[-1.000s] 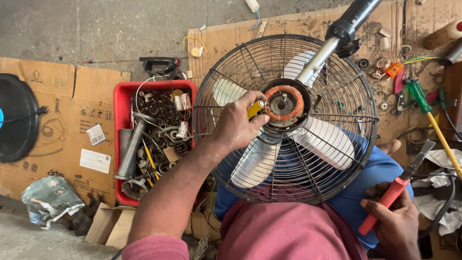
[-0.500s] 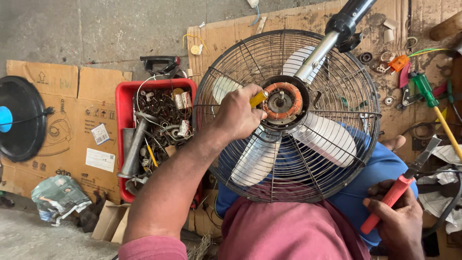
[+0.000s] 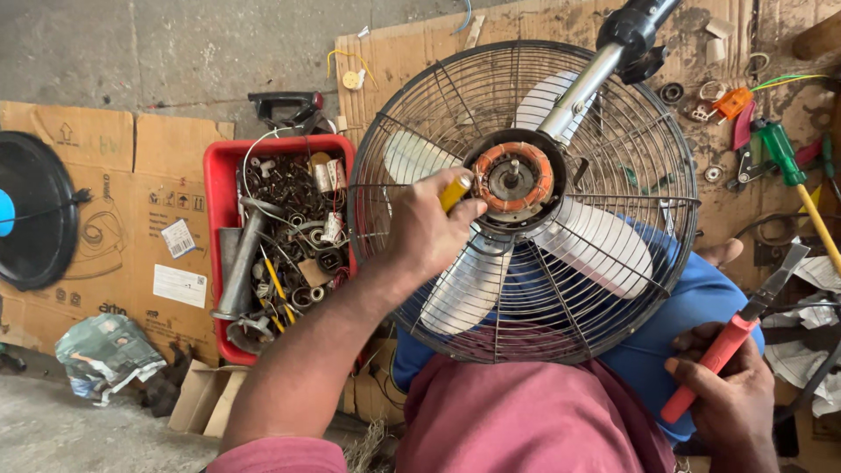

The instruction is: The person repairs an electric fan by working on the motor winding and wiring using a screwdriver and pliers.

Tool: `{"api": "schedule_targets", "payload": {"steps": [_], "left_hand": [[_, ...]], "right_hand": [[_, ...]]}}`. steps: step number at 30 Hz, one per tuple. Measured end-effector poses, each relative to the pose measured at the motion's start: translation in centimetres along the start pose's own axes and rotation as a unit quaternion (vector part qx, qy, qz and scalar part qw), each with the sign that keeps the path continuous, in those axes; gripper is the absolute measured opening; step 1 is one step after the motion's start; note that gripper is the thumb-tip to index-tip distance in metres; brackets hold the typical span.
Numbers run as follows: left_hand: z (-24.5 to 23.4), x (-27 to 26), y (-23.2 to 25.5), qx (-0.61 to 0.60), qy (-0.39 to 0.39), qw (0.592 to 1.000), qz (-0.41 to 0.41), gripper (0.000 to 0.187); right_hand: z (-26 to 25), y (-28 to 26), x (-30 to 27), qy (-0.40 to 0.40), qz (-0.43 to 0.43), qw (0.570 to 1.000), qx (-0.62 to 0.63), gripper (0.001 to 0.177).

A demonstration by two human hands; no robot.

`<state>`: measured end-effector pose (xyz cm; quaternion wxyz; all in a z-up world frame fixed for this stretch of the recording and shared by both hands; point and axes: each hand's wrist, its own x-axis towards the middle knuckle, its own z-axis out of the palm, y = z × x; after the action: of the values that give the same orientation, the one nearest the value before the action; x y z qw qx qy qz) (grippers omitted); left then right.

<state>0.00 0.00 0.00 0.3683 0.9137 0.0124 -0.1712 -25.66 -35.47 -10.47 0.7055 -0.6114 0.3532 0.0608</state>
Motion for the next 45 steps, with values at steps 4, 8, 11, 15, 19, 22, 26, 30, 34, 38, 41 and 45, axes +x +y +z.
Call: {"api": "schedule_targets", "payload": {"steps": [4, 8, 11, 15, 19, 22, 26, 30, 34, 38, 41, 45], "left_hand": [[1.2, -0.8, -0.9, -0.016, 0.059, 0.993, 0.099, 0.046], [1.8, -0.6, -0.9, -0.004, 0.08, 0.989, 0.124, 0.046], [1.7, -0.7, -0.8, 0.088, 0.032, 0.988, 0.121, 0.046], [0.9, -0.9, -0.9, 0.113, 0.057, 0.967, 0.221, 0.054], [0.7, 0.0, -1.0, 0.143, 0.03, 0.964, 0.222, 0.046], [0.7, 0.5, -1.0, 0.142, 0.009, 0.969, 0.204, 0.045], [0.5, 0.3, -1.1, 0.102, 0.042, 0.965, 0.239, 0.051], [0.2, -0.2, -1.0, 0.075, 0.052, 0.966, 0.241, 0.054], [0.4, -0.2, -0.8, 0.063, 0.053, 0.973, 0.218, 0.053], [0.6, -0.5, -1.2, 0.074, 0.051, 0.971, 0.222, 0.055], [1.4, -0.6, -1.3, 0.07, 0.05, 0.972, 0.219, 0.049], [1.2, 0.1, -1.5, -0.013, 0.039, 0.985, 0.165, 0.037]], "right_hand": [[0.4, -0.5, -0.1, 0.012, 0.003, 0.999, -0.03, 0.048], [0.6, -0.6, 0.1, 0.013, 0.014, 1.0, -0.006, 0.054], [0.5, -0.7, -0.1, 0.013, 0.007, 0.999, -0.042, 0.047], [0.1, -0.6, 0.0, 0.0, 0.013, 1.0, -0.005, 0.054], [-0.3, 0.0, 0.1, -0.013, 0.009, 1.0, 0.018, 0.052], [-0.5, 0.1, 0.1, -0.013, 0.011, 1.0, 0.011, 0.051], [-0.5, 0.2, 0.3, -0.01, 0.008, 1.0, 0.019, 0.049], [-0.6, 0.2, 0.3, -0.014, 0.01, 1.0, 0.004, 0.049], [-0.3, 0.0, 0.1, -0.016, 0.002, 1.0, 0.015, 0.049], [0.2, -0.6, 0.0, -0.013, 0.006, 1.0, 0.022, 0.05], [0.4, -1.1, -0.3, -0.001, 0.012, 1.0, -0.025, 0.047], [0.4, -1.0, -0.2, -0.007, 0.0, 1.0, -0.025, 0.044]]}}
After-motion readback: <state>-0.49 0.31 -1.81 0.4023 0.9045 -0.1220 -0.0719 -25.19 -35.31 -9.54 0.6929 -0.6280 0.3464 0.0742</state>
